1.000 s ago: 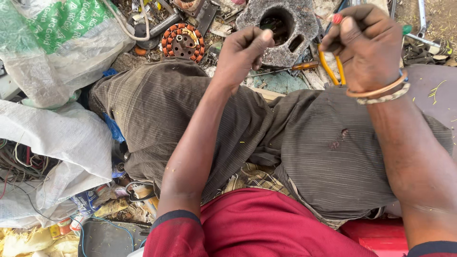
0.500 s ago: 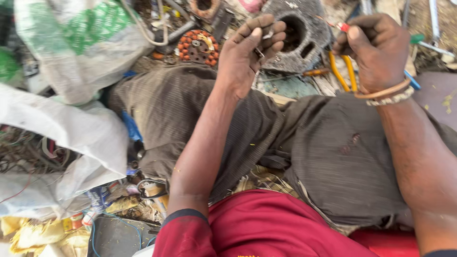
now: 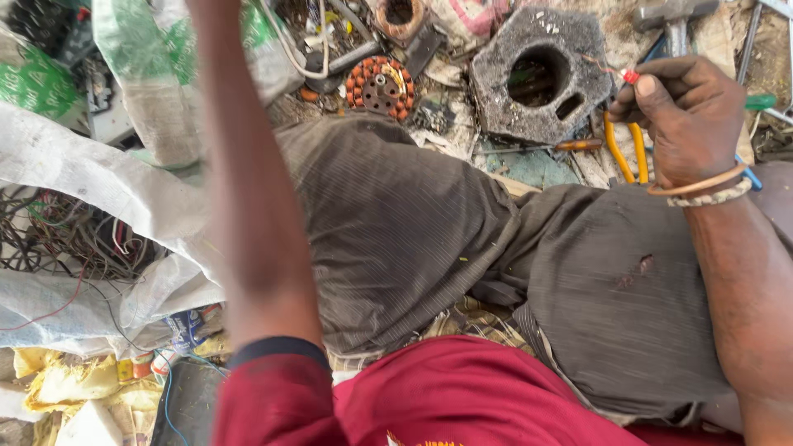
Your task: The person sits cross-legged on the ground and uses pliers and a hammer to strip insulation and shape a small electrical component. They repeatedly cut, bend, and adjust the component while surrounded by scrap materials and tools.
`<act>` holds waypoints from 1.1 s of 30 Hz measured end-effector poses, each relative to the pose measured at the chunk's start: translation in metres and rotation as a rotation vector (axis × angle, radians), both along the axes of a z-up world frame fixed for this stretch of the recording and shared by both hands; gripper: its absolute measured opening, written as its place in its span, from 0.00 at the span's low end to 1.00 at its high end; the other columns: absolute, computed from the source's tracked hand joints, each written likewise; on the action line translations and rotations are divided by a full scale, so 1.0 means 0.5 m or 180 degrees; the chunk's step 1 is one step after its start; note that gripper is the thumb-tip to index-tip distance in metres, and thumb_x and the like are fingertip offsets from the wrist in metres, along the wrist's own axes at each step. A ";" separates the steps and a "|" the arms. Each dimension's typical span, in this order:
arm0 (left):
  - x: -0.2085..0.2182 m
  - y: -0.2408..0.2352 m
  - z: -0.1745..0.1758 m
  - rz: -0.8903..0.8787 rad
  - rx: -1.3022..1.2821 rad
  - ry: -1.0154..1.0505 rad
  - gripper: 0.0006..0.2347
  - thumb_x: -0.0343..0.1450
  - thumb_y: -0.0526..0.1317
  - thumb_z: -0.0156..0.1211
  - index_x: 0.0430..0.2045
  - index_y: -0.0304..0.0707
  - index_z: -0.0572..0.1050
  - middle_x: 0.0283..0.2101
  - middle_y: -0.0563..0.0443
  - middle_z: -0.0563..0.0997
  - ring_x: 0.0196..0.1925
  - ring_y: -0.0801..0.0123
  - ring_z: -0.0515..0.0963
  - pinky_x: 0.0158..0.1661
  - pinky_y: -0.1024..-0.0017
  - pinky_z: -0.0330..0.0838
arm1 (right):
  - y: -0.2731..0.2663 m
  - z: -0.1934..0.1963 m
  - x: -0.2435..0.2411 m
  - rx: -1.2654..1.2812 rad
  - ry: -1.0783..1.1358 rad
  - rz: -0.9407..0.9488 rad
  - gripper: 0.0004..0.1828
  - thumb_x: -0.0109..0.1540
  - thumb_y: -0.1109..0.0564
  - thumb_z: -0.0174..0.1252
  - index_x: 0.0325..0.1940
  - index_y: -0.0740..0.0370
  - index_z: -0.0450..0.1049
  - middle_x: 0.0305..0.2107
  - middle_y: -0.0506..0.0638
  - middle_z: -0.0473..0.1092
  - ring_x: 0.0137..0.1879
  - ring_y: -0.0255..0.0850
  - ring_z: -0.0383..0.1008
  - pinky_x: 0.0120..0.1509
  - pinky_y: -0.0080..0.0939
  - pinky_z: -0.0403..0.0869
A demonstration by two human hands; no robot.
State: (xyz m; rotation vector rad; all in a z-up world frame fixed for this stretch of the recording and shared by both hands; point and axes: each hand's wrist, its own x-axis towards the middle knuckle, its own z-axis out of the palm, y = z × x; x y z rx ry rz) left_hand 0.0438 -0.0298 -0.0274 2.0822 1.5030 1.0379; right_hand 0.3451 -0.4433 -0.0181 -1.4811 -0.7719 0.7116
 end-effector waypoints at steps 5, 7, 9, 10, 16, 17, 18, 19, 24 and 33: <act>-0.016 0.065 -0.023 0.0218 -0.0252 0.0559 0.05 0.76 0.29 0.55 0.43 0.29 0.73 0.35 0.44 0.77 0.36 0.61 0.72 0.42 0.61 0.71 | 0.017 0.018 -0.014 -0.0023 0.0328 0.0008 0.10 0.76 0.62 0.60 0.58 0.72 0.71 0.43 0.58 0.76 0.46 0.41 0.80 0.53 0.43 0.83; 0.020 -0.001 0.052 -0.0014 0.0417 0.0311 0.07 0.75 0.27 0.54 0.45 0.28 0.73 0.37 0.42 0.78 0.37 0.59 0.73 0.43 0.59 0.73 | 0.023 0.023 -0.031 -0.0113 0.0331 0.0028 0.10 0.75 0.62 0.61 0.57 0.72 0.72 0.44 0.58 0.77 0.47 0.42 0.81 0.53 0.44 0.83; 0.087 -0.134 0.095 -0.0941 0.0482 -0.0511 0.09 0.74 0.26 0.54 0.47 0.28 0.73 0.39 0.40 0.79 0.38 0.56 0.74 0.44 0.56 0.74 | 0.029 0.030 -0.038 -0.0160 0.0270 0.0137 0.09 0.74 0.61 0.60 0.54 0.72 0.73 0.42 0.59 0.77 0.45 0.42 0.81 0.51 0.44 0.84; 0.112 -0.228 0.097 -0.1124 -0.0902 -0.0493 0.25 0.66 0.26 0.52 0.61 0.35 0.66 0.39 0.41 0.78 0.36 0.56 0.79 0.44 0.59 0.75 | 0.028 0.034 -0.043 -0.0126 0.0281 0.0151 0.09 0.74 0.61 0.60 0.54 0.71 0.74 0.42 0.58 0.77 0.46 0.42 0.81 0.51 0.44 0.84; 0.205 -0.468 -0.003 -0.3125 0.0349 -0.0292 0.16 0.72 0.40 0.68 0.52 0.34 0.76 0.53 0.46 0.80 0.59 0.56 0.77 0.60 0.57 0.71 | 0.018 0.048 -0.061 -0.0128 0.0125 0.0327 0.08 0.74 0.61 0.60 0.54 0.70 0.75 0.39 0.58 0.77 0.44 0.42 0.81 0.50 0.43 0.83; 0.207 -0.473 -0.004 -0.3143 0.0238 -0.0354 0.16 0.72 0.42 0.69 0.51 0.34 0.77 0.52 0.47 0.81 0.59 0.56 0.77 0.60 0.58 0.72 | 0.011 0.051 -0.058 -0.0108 0.0160 0.0337 0.09 0.74 0.61 0.60 0.55 0.70 0.75 0.40 0.58 0.77 0.44 0.42 0.81 0.50 0.42 0.83; 0.211 -0.476 -0.002 -0.3183 0.0262 -0.0326 0.15 0.72 0.41 0.69 0.50 0.35 0.78 0.52 0.48 0.81 0.58 0.57 0.78 0.59 0.59 0.74 | 0.005 0.052 -0.056 -0.0087 0.0195 0.0347 0.09 0.74 0.61 0.60 0.55 0.70 0.74 0.40 0.58 0.77 0.44 0.41 0.81 0.50 0.42 0.82; 0.209 -0.472 0.010 -0.3210 0.0289 -0.0287 0.14 0.72 0.40 0.68 0.50 0.36 0.78 0.51 0.49 0.82 0.57 0.59 0.79 0.58 0.60 0.75 | 0.006 0.053 -0.057 -0.0091 0.0068 0.0358 0.09 0.74 0.62 0.60 0.55 0.71 0.74 0.40 0.58 0.77 0.45 0.42 0.81 0.52 0.42 0.83; 0.212 -0.474 0.056 -0.3234 0.0518 -0.0586 0.11 0.73 0.40 0.69 0.46 0.36 0.78 0.47 0.49 0.83 0.54 0.60 0.81 0.53 0.62 0.78 | 0.017 0.062 -0.064 -0.0009 -0.0346 0.0519 0.08 0.73 0.63 0.60 0.55 0.72 0.75 0.43 0.59 0.77 0.49 0.43 0.83 0.55 0.43 0.82; 0.202 -0.488 0.026 -0.3215 0.0163 -0.0625 0.10 0.75 0.38 0.67 0.47 0.36 0.79 0.47 0.48 0.83 0.52 0.62 0.83 0.52 0.65 0.80 | 0.006 0.068 -0.081 -0.0177 -0.1090 0.0420 0.06 0.73 0.64 0.65 0.53 0.70 0.78 0.44 0.57 0.78 0.49 0.39 0.81 0.57 0.37 0.81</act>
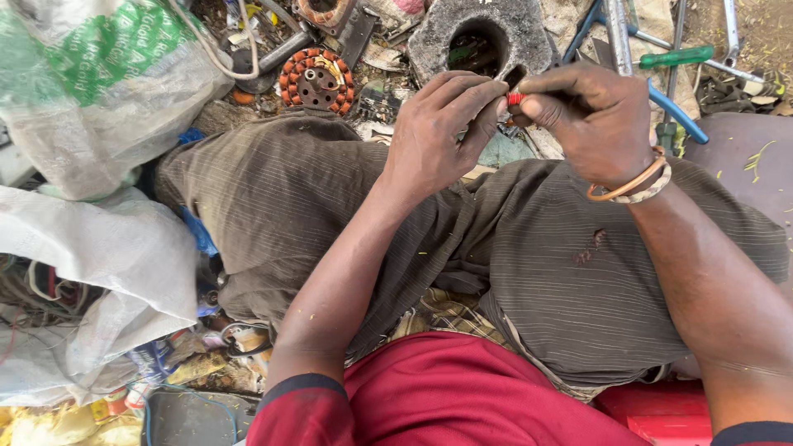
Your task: The person sits cross-legged on the ground and uses pliers and a hammer to strip insulation and shape a small electrical component. They repeatedly cut, bend, and adjust the component while surrounded by scrap materials and tools.
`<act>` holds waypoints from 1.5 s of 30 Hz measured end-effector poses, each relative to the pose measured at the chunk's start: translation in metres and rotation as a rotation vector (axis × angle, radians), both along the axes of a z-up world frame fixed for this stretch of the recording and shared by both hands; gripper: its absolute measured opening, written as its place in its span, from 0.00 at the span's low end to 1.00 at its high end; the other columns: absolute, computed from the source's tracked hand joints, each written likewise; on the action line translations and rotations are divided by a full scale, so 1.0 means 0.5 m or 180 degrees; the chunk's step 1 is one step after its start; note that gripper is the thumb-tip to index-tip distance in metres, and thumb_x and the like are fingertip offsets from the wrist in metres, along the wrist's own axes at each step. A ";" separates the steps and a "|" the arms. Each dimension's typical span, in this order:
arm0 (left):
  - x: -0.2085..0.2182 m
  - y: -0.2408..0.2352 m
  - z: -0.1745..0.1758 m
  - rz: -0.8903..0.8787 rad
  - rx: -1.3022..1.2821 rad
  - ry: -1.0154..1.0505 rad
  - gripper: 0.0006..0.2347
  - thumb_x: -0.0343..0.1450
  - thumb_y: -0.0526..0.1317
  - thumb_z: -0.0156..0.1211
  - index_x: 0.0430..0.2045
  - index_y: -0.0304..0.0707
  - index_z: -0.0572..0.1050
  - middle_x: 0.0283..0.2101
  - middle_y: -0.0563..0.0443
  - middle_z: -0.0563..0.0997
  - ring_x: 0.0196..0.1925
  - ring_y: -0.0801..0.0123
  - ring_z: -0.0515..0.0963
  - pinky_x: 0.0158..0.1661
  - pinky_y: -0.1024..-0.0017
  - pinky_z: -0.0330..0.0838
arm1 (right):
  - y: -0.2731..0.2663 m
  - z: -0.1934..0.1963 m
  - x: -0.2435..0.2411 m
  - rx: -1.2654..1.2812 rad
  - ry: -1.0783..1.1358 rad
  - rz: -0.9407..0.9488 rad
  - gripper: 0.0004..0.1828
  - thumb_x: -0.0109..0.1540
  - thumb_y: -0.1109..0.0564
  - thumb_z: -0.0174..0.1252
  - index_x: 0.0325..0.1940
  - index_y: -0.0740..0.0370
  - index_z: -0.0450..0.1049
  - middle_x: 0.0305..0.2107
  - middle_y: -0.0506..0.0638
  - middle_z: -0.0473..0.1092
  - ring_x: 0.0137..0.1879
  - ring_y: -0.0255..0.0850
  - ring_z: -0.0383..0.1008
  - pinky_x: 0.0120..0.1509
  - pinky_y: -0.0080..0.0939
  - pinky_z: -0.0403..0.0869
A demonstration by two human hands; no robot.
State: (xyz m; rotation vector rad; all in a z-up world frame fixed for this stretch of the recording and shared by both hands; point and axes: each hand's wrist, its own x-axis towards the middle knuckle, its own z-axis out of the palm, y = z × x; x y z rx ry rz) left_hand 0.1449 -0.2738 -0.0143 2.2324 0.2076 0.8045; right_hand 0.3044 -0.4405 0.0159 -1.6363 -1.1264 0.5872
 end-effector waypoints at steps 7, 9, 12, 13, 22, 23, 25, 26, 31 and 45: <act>0.010 -0.008 0.020 0.0227 0.0054 0.0282 0.11 0.68 0.34 0.65 0.43 0.34 0.78 0.46 0.45 0.82 0.50 0.56 0.82 0.51 0.62 0.78 | 0.026 0.008 -0.028 -0.0383 -0.0841 -0.0235 0.10 0.65 0.61 0.68 0.49 0.66 0.81 0.41 0.55 0.80 0.40 0.37 0.79 0.43 0.35 0.76; 0.013 -0.018 0.011 0.0272 0.0020 0.0339 0.11 0.68 0.34 0.65 0.43 0.34 0.78 0.45 0.46 0.83 0.49 0.56 0.82 0.51 0.62 0.78 | 0.028 0.006 -0.033 -0.0343 -0.0638 -0.0245 0.10 0.65 0.61 0.66 0.50 0.66 0.81 0.42 0.54 0.80 0.42 0.37 0.80 0.44 0.34 0.77; 0.014 -0.018 0.001 0.0252 -0.0087 0.0456 0.10 0.68 0.34 0.64 0.42 0.34 0.79 0.45 0.46 0.83 0.48 0.56 0.83 0.48 0.62 0.78 | 0.029 0.001 -0.033 -0.0313 -0.0846 -0.0171 0.11 0.64 0.61 0.67 0.50 0.66 0.81 0.42 0.55 0.80 0.43 0.38 0.81 0.45 0.35 0.77; 0.012 -0.017 0.000 0.0183 -0.0127 0.0432 0.10 0.68 0.33 0.64 0.42 0.34 0.79 0.45 0.46 0.84 0.48 0.56 0.83 0.49 0.62 0.78 | 0.028 0.001 -0.034 -0.0376 -0.0812 -0.0226 0.11 0.64 0.61 0.67 0.49 0.66 0.81 0.41 0.55 0.80 0.42 0.38 0.81 0.44 0.35 0.77; 0.008 -0.013 0.010 0.0097 -0.0682 0.0521 0.10 0.69 0.37 0.64 0.43 0.36 0.81 0.46 0.45 0.85 0.48 0.58 0.85 0.48 0.64 0.80 | 0.031 0.008 -0.036 -0.0105 -0.1068 -0.0205 0.10 0.64 0.61 0.66 0.49 0.65 0.80 0.44 0.56 0.79 0.47 0.43 0.82 0.46 0.39 0.81; 0.010 -0.012 0.007 0.0079 -0.0713 0.0523 0.10 0.69 0.37 0.64 0.43 0.36 0.81 0.46 0.45 0.85 0.48 0.58 0.85 0.48 0.64 0.80 | 0.033 0.006 -0.035 -0.0127 -0.1096 -0.0195 0.11 0.64 0.61 0.65 0.50 0.65 0.80 0.44 0.56 0.79 0.47 0.44 0.82 0.47 0.39 0.81; 0.014 -0.010 0.001 0.0074 -0.0764 0.0531 0.10 0.70 0.38 0.64 0.43 0.36 0.82 0.46 0.45 0.85 0.49 0.58 0.85 0.49 0.64 0.79 | 0.032 0.002 -0.034 -0.0154 -0.1117 -0.0184 0.11 0.63 0.62 0.65 0.50 0.65 0.80 0.44 0.56 0.79 0.47 0.44 0.82 0.47 0.40 0.80; 0.015 -0.010 -0.001 0.0080 -0.0792 0.0532 0.10 0.70 0.38 0.64 0.43 0.36 0.82 0.46 0.45 0.85 0.49 0.57 0.85 0.50 0.63 0.79 | 0.032 0.001 -0.033 -0.0153 -0.1115 -0.0172 0.11 0.63 0.62 0.65 0.50 0.66 0.80 0.44 0.56 0.79 0.47 0.44 0.82 0.47 0.40 0.80; 0.021 -0.002 -0.009 -0.0028 -0.1027 0.0624 0.11 0.71 0.41 0.65 0.43 0.36 0.83 0.47 0.45 0.86 0.49 0.58 0.86 0.50 0.64 0.79 | 0.033 0.001 -0.029 -0.0123 -0.1129 -0.0201 0.10 0.64 0.62 0.65 0.50 0.66 0.80 0.42 0.56 0.79 0.46 0.45 0.82 0.46 0.41 0.79; 0.038 -0.005 -0.035 0.0047 -0.0709 0.0422 0.09 0.72 0.38 0.64 0.44 0.36 0.82 0.48 0.46 0.85 0.50 0.59 0.85 0.51 0.63 0.79 | 0.039 -0.005 -0.030 -0.0017 -0.1346 -0.0330 0.07 0.65 0.64 0.65 0.48 0.67 0.79 0.42 0.57 0.79 0.46 0.45 0.82 0.48 0.41 0.80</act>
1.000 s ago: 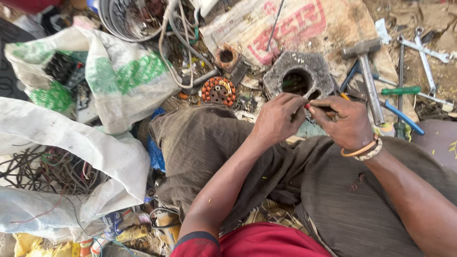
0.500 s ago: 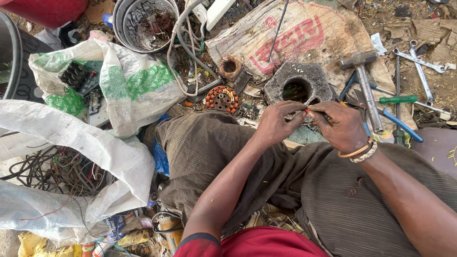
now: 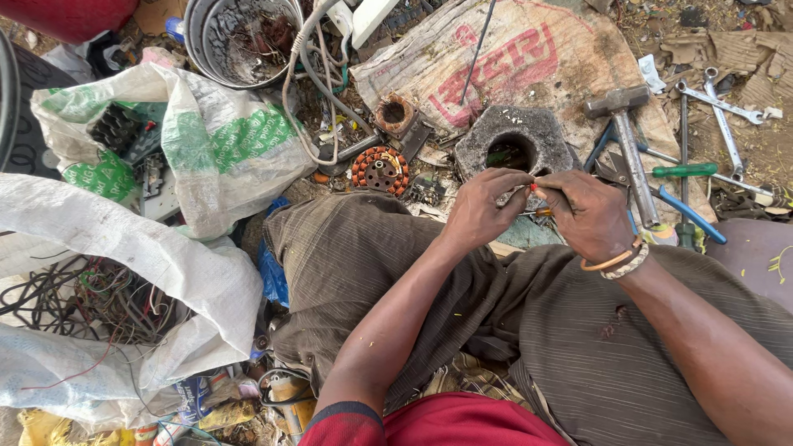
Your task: The person sits cross-legged on the ground and uses pliers and a hammer to strip insulation and shape a small electrical component. They repeatedly cut, bend, and adjust the component while surrounded by scrap materials and tools.
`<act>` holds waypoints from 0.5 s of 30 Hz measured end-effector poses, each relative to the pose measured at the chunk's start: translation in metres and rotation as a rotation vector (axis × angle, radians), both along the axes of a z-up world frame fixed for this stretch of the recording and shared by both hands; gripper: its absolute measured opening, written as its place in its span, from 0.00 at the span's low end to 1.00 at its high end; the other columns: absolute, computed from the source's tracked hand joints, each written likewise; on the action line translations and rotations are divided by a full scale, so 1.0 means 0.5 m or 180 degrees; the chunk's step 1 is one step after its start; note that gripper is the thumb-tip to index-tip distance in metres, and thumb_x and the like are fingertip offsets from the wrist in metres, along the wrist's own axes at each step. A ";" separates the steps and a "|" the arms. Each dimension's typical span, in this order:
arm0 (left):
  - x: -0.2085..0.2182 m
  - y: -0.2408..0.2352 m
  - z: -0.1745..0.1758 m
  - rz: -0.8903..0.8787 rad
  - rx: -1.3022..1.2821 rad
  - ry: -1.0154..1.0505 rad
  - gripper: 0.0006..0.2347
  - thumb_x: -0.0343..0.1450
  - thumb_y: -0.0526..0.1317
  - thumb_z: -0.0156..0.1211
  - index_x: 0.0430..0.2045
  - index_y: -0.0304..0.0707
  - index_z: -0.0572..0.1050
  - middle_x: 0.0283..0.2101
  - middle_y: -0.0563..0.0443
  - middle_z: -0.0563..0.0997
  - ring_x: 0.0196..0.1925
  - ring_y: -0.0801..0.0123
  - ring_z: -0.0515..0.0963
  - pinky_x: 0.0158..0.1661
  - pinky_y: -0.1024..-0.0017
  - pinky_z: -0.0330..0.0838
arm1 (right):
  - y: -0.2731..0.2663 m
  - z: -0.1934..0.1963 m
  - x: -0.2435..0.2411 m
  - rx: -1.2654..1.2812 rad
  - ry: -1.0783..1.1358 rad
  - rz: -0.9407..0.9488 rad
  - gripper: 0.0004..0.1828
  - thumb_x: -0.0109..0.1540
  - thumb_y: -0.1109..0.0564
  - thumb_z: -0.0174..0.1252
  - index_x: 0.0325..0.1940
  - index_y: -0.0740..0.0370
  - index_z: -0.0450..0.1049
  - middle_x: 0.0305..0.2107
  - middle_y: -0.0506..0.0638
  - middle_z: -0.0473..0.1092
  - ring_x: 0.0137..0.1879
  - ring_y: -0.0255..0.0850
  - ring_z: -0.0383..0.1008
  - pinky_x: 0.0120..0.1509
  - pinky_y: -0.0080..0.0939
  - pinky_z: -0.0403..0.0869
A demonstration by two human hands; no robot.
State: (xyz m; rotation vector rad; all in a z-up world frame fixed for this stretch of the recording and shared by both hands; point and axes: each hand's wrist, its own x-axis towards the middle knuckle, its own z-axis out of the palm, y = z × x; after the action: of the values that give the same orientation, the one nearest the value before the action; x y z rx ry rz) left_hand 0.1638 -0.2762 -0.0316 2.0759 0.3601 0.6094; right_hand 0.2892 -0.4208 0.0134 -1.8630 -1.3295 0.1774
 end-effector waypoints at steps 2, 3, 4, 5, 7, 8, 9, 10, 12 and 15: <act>0.001 -0.003 0.000 0.0065 0.0062 -0.0053 0.09 0.72 0.37 0.64 0.44 0.36 0.82 0.48 0.46 0.85 0.51 0.59 0.85 0.52 0.63 0.79 | 0.001 0.000 0.000 -0.0005 -0.0083 0.0017 0.08 0.65 0.64 0.64 0.49 0.67 0.79 0.43 0.57 0.79 0.47 0.47 0.82 0.49 0.42 0.80; -0.002 -0.006 -0.001 0.0072 0.0117 -0.0083 0.09 0.71 0.36 0.65 0.44 0.35 0.82 0.48 0.46 0.85 0.51 0.58 0.85 0.52 0.63 0.79 | -0.001 -0.001 -0.002 -0.0024 -0.0115 0.0018 0.08 0.65 0.65 0.64 0.49 0.67 0.79 0.43 0.57 0.78 0.47 0.47 0.82 0.49 0.42 0.80; -0.003 -0.001 -0.003 0.0079 0.0172 -0.0113 0.10 0.70 0.36 0.65 0.43 0.35 0.82 0.48 0.45 0.85 0.51 0.57 0.84 0.53 0.63 0.79 | 0.001 -0.002 -0.003 -0.0010 -0.0215 0.0030 0.08 0.65 0.65 0.64 0.49 0.67 0.79 0.43 0.58 0.78 0.47 0.48 0.82 0.49 0.43 0.80; -0.002 0.000 -0.004 0.0074 0.0214 -0.0148 0.10 0.69 0.35 0.66 0.43 0.34 0.82 0.48 0.45 0.85 0.51 0.56 0.84 0.53 0.63 0.79 | 0.001 -0.003 -0.002 -0.0008 -0.0319 0.0031 0.08 0.64 0.66 0.64 0.49 0.66 0.79 0.43 0.58 0.78 0.47 0.49 0.82 0.49 0.43 0.79; -0.001 -0.005 -0.007 0.0175 0.0344 -0.0163 0.11 0.67 0.35 0.66 0.42 0.34 0.82 0.48 0.45 0.85 0.51 0.56 0.84 0.53 0.63 0.79 | 0.003 -0.004 -0.004 0.0018 -0.0493 0.0046 0.09 0.64 0.66 0.64 0.48 0.66 0.79 0.43 0.58 0.78 0.47 0.51 0.81 0.50 0.44 0.79; 0.000 -0.009 -0.007 0.0231 0.0409 -0.0168 0.11 0.67 0.35 0.66 0.42 0.34 0.82 0.48 0.45 0.85 0.52 0.55 0.84 0.53 0.63 0.79 | 0.005 -0.005 -0.005 0.0043 -0.0562 0.0060 0.09 0.63 0.66 0.64 0.48 0.66 0.79 0.43 0.58 0.78 0.47 0.52 0.81 0.50 0.45 0.79; 0.001 -0.014 -0.007 0.0271 0.0432 -0.0118 0.11 0.67 0.35 0.66 0.42 0.34 0.81 0.48 0.46 0.85 0.51 0.56 0.84 0.52 0.63 0.79 | 0.005 -0.004 -0.006 0.0075 -0.0627 0.0081 0.08 0.63 0.66 0.64 0.47 0.66 0.79 0.43 0.58 0.78 0.47 0.52 0.81 0.50 0.45 0.79; 0.002 -0.019 -0.006 0.0311 0.0455 -0.0067 0.11 0.66 0.35 0.66 0.42 0.34 0.81 0.48 0.46 0.85 0.51 0.56 0.84 0.51 0.62 0.79 | 0.003 -0.002 -0.007 -0.0018 -0.0519 0.0060 0.08 0.64 0.67 0.64 0.48 0.67 0.79 0.42 0.58 0.78 0.47 0.52 0.81 0.49 0.45 0.79; 0.005 -0.023 -0.001 0.0391 0.0474 0.0073 0.11 0.66 0.35 0.66 0.41 0.34 0.81 0.46 0.46 0.84 0.48 0.55 0.84 0.48 0.62 0.79 | 0.007 0.002 -0.007 -0.0160 -0.0305 0.0038 0.07 0.65 0.68 0.63 0.48 0.67 0.79 0.42 0.58 0.78 0.45 0.51 0.81 0.47 0.44 0.79; 0.007 -0.030 0.007 0.0428 0.0523 0.0207 0.10 0.67 0.36 0.65 0.39 0.32 0.80 0.43 0.45 0.84 0.42 0.54 0.84 0.41 0.60 0.79 | 0.010 0.002 -0.007 -0.0182 -0.0042 0.0076 0.08 0.65 0.69 0.61 0.48 0.68 0.78 0.42 0.57 0.78 0.45 0.49 0.82 0.48 0.43 0.79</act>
State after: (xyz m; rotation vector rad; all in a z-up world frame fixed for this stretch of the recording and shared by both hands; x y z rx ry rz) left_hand 0.1673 -0.2914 -0.0279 2.2456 0.5052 0.6716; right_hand 0.2860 -0.4160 0.0142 -1.8996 -1.3691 0.2178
